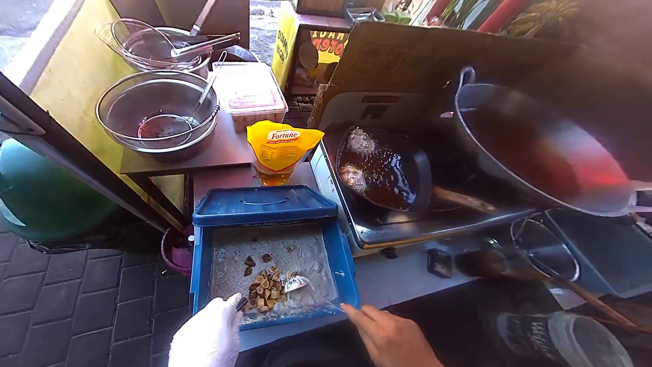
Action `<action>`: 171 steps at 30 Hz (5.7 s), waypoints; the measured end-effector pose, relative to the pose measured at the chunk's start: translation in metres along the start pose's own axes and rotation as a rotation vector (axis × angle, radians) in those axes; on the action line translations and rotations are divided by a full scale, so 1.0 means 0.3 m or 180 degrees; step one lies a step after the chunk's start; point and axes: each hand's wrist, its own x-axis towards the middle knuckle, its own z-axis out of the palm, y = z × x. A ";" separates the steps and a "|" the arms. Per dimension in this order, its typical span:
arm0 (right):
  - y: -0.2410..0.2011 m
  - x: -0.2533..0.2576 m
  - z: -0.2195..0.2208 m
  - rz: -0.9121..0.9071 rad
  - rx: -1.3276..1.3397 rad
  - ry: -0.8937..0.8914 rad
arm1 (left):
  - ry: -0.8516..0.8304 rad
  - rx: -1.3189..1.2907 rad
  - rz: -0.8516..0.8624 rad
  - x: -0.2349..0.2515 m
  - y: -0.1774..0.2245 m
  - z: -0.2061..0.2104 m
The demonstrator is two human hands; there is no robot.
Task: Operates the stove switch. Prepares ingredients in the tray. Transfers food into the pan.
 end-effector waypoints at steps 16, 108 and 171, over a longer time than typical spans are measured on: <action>-0.031 0.213 -0.029 0.1380 0.0192 -0.1957 | -0.0476 0.0401 0.0250 0.023 0.073 -0.012; 0.280 0.170 -0.103 -0.0343 0.0749 -0.1600 | -0.0349 0.0034 -0.0111 -0.067 -0.001 0.047; 0.165 0.207 -0.052 -0.0447 0.0740 -0.2171 | 0.0002 -0.0111 -0.0106 -0.041 -0.046 0.081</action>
